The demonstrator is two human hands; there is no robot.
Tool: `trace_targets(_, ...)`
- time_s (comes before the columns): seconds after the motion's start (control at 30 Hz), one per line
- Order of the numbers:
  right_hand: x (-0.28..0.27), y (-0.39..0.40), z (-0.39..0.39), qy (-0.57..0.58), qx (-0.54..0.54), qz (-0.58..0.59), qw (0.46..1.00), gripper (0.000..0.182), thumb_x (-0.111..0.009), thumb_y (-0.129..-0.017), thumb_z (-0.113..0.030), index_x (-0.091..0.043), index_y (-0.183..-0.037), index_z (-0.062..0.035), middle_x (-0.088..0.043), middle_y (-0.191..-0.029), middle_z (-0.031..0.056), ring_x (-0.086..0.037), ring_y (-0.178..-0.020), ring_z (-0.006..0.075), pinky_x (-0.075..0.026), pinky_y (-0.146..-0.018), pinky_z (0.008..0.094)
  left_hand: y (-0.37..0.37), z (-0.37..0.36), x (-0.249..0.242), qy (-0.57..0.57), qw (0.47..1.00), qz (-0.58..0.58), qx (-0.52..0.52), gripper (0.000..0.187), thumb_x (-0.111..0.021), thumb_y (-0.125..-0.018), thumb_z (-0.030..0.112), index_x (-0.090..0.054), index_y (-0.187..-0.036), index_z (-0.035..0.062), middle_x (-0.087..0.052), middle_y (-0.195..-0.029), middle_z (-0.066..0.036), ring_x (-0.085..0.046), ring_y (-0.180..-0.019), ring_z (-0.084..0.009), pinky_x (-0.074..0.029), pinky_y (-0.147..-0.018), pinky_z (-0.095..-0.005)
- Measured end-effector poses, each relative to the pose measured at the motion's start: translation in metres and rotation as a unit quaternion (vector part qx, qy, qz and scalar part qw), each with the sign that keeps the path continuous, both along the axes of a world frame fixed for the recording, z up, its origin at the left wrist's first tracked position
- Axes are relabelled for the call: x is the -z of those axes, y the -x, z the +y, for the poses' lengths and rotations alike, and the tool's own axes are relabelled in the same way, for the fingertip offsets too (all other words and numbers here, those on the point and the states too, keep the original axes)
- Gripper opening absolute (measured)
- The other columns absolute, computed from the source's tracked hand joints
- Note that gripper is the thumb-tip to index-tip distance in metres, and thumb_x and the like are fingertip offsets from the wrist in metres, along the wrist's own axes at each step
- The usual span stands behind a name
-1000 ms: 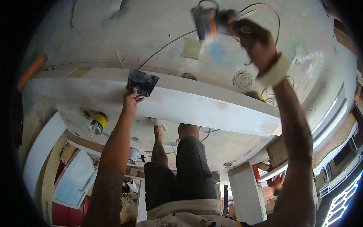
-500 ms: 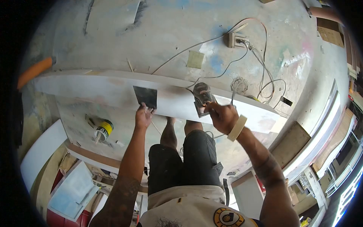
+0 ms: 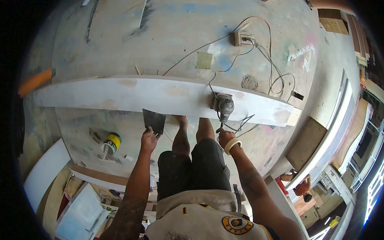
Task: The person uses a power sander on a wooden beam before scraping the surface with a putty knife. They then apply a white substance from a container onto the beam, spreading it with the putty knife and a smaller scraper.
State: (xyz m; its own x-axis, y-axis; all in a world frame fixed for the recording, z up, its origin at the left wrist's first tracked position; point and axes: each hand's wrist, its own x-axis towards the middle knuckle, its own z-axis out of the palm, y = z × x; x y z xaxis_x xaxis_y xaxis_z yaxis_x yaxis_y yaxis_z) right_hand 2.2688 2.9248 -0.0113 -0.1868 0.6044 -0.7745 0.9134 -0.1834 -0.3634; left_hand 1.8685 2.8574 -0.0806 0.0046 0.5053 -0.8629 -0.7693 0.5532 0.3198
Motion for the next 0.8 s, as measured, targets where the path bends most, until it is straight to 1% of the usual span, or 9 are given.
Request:
trace_targets(0.17,0.034,0.003,-0.019,-0.088,0.022,-0.057,0.994,0.015,-0.056,-0.09,-0.015,-0.064,-0.098,-0.0056,-0.069,-0.088,0.0234,-0.066,-0.084,0.0426,-0.052,-0.077,0.051,0.014,-0.001,-0.003,-0.008,1.0,-0.008,0.01,0.019,-0.06,-0.09,0.025,-0.057,-0.108,0.018,-0.058,-0.116,-0.001,-0.054,-0.109,-0.0231,-0.04,-0.092,-0.0444)
trace_targets(0.2,0.013,0.021,0.007,-0.092,0.141,-0.111,0.979,0.014,-0.058,-0.09,-0.016,-0.065,-0.094,-0.004,-0.069,-0.09,0.0221,-0.066,-0.083,0.0416,-0.052,-0.076,0.0504,0.014,0.002,-0.006,-0.011,1.0,-0.007,0.016,0.018,-0.06,-0.089,0.023,-0.057,-0.106,0.0185,-0.058,-0.115,-0.001,-0.054,-0.108,-0.0228,-0.04,-0.093,-0.0444)
trace_targets(0.23,0.019,0.018,0.013,-0.215,0.196,-0.052,0.955,0.017,-0.058,-0.091,-0.017,-0.064,-0.098,-0.003,-0.068,-0.086,0.0211,-0.064,-0.081,0.042,-0.051,-0.076,0.0496,0.014,0.002,-0.003,-0.007,1.0,-0.008,0.019,0.017,-0.06,-0.089,0.022,-0.057,-0.105,0.0186,-0.058,-0.115,0.0,-0.054,-0.108,-0.0225,-0.04,-0.092,-0.0442)
trace_targets(0.27,0.028,0.015,0.022,-0.293,0.168,-0.107,0.935,0.026,-0.062,-0.089,-0.021,-0.06,-0.108,-0.0023,-0.064,-0.091,0.0227,-0.06,-0.089,0.043,-0.049,-0.08,0.0494,0.013,0.001,-0.001,-0.003,1.0,-0.01,0.022,0.016,-0.06,-0.088,0.021,-0.057,-0.104,0.0188,-0.058,-0.114,0.0,-0.054,-0.107,-0.0222,-0.041,-0.092,-0.0441)
trace_targets(0.3,0.014,0.026,0.043,-0.347,0.17,-0.096,0.917,0.049,-0.069,-0.083,-0.025,-0.052,-0.123,-0.0028,-0.059,-0.102,0.0235,-0.053,-0.1,0.0435,-0.045,-0.089,0.0489,0.012,-0.001,0.004,0.002,1.0,-0.013,0.027,0.015,-0.06,-0.088,0.02,-0.057,-0.102,0.0189,-0.058,-0.113,0.0,-0.054,-0.107,-0.0219,-0.041,-0.091,-0.0439)
trace_targets(0.37,0.021,0.036,0.065,-0.307,0.217,-0.093,0.922,0.076,-0.078,-0.073,-0.025,-0.041,-0.136,-0.0026,-0.054,-0.116,0.0251,-0.048,-0.111,0.0463,-0.041,-0.101,0.0483,0.008,-0.006,0.01,0.022,0.999,-0.015,0.043,0.015,-0.06,-0.088,0.02,-0.057,-0.102,0.0188,-0.058,-0.111,0.0,-0.055,-0.106,-0.0212,-0.041,-0.091,-0.0439)
trace_targets(0.47,0.031,0.048,0.083,-0.198,0.223,-0.155,0.942,0.074,-0.08,-0.071,-0.025,-0.042,-0.131,-0.0036,-0.048,-0.121,0.0251,-0.05,-0.111,0.0475,-0.046,-0.097,0.0498,-0.001,-0.012,0.005,0.048,0.998,-0.012,0.05,0.014,-0.06,-0.088,0.019,-0.057,-0.102,0.0184,-0.059,-0.11,0.001,-0.056,-0.105,-0.0206,-0.042,-0.09,-0.0439)
trace_targets(0.6,0.039,0.041,0.076,-0.257,0.261,-0.094,0.926,0.07,-0.08,-0.072,-0.026,-0.043,-0.128,-0.0056,-0.048,-0.12,0.0237,-0.055,-0.106,0.0449,-0.051,-0.089,0.0484,-0.006,-0.02,-0.001,0.025,0.997,-0.044,0.054,0.011,-0.06,-0.094,0.025,-0.059,-0.103,0.018,-0.062,-0.103,0.003,-0.058,-0.1,-0.019,-0.044,-0.086,-0.0427)
trace_targets(0.8,0.04,0.04,0.077,-0.283,0.303,-0.077,0.907,0.071,-0.083,-0.068,-0.026,-0.045,-0.125,-0.0049,-0.051,-0.116,0.023,-0.059,-0.101,0.0431,-0.053,-0.084,0.047,-0.005,-0.025,0.003,0.056,0.995,-0.034,0.073,0.011,-0.058,-0.088,0.017,-0.064,-0.094,0.0251,-0.062,-0.104,0.004,-0.058,-0.101,-0.0222,-0.045,-0.086,-0.0417)
